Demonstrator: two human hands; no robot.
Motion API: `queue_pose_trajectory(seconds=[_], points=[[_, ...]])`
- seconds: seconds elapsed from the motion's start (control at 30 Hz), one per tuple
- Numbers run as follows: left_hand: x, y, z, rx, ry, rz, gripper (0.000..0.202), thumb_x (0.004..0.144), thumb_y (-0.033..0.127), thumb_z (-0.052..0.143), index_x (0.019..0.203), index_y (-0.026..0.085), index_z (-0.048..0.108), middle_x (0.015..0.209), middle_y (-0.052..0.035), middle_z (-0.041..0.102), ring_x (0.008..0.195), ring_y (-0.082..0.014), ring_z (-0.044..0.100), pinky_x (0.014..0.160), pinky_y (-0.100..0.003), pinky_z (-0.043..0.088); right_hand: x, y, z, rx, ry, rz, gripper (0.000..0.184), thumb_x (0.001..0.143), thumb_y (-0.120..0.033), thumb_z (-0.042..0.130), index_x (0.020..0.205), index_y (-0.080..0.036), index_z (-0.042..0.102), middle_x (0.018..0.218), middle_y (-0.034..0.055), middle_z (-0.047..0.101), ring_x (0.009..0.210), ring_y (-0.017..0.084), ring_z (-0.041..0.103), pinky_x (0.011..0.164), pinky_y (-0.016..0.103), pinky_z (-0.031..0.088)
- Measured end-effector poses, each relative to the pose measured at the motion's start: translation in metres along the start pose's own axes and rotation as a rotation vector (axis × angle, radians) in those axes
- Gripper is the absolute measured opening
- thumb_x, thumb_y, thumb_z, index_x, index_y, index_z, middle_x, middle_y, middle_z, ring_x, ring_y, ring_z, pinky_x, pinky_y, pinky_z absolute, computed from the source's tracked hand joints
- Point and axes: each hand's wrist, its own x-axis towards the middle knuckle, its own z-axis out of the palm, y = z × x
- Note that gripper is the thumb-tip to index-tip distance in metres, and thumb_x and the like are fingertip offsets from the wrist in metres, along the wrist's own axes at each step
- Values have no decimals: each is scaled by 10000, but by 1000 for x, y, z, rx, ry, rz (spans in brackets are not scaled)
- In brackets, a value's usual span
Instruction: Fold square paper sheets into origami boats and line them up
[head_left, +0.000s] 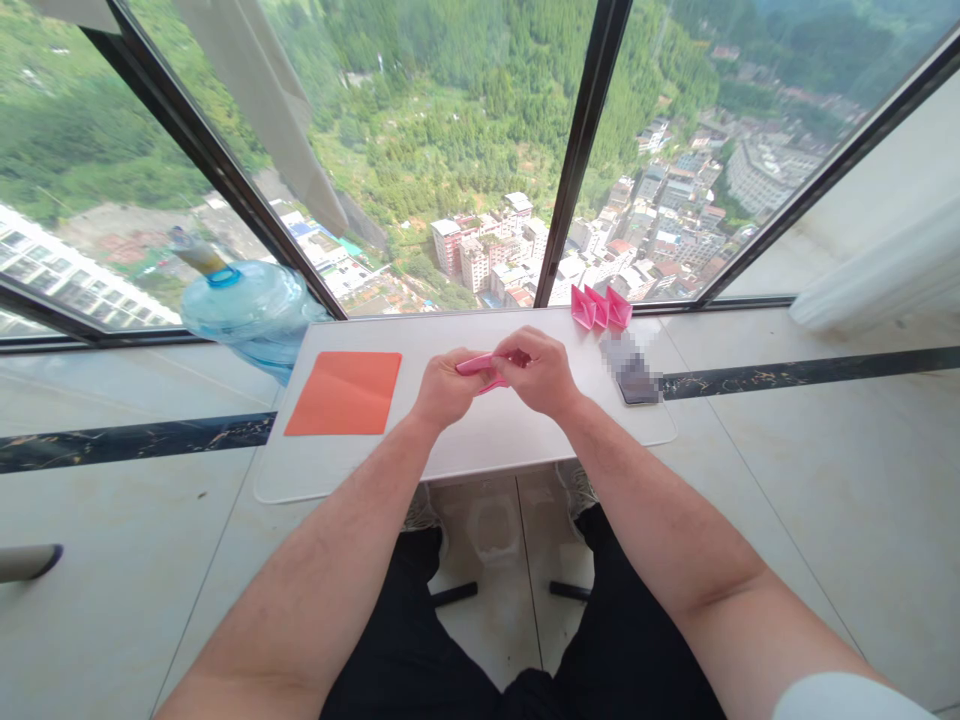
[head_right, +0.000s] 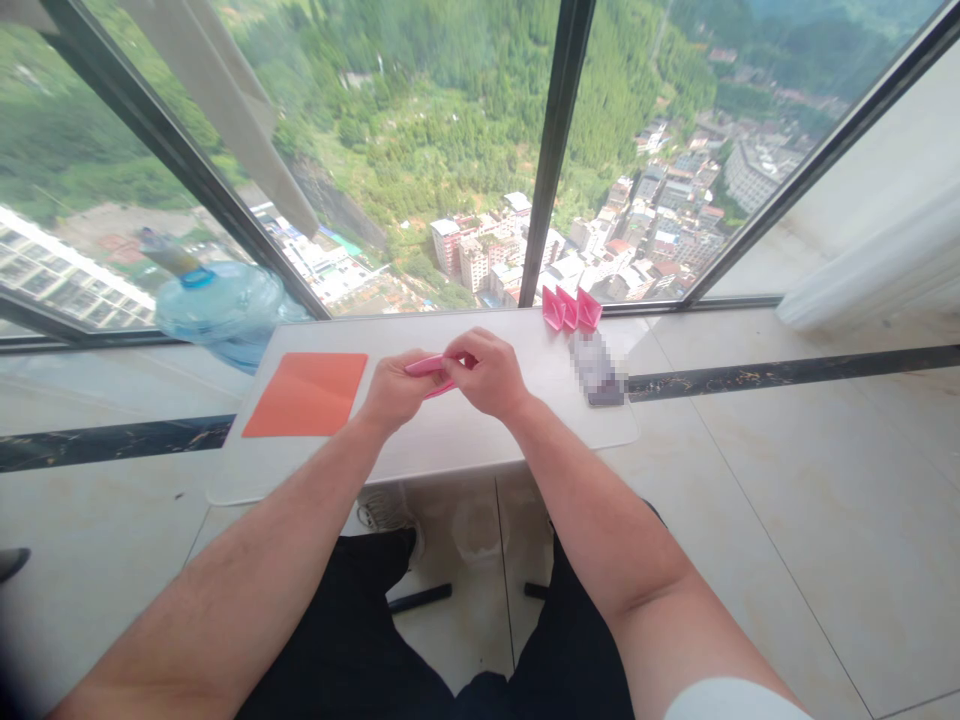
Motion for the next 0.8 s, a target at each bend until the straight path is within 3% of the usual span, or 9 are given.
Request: queue_pose_trajectory(seconds=[0.33,0.43,0.57,0.8], points=[[1,-2,0,-11,-23,-25,244,673,387,815,782,170,783,779,-22,721,772,-193,635,692,-302,497,1,1,0,11,-32,10,98,785,-137,656,724,-208,626,746,-12,584,659,122,488,630,275,420],[0,0,-1,-49,-21,-37,234,667,373,825,775,171,778,760,-17,714,753,-183,628,685,-298,494,1,3,1,58,-49,78,31,798,-181,651,790,-207,666,732,-15,597,650,121,494,635,278,432],[-1,8,0,-141,-36,-55,273,652,410,840,755,166,770,753,-29,717,749,-195,638,679,-311,507,2,7,1,154,-39,238,217,774,-322,726,952,-199,715,745,-9,639,646,124,521,633,284,453],[-1,10,1,-185,-1,-112,304,571,385,884,695,160,722,648,-2,654,642,-164,595,603,-295,483,6,3,-3,309,-74,367,253,727,-421,774,761,-182,699,704,4,667,646,129,549,606,275,457]])
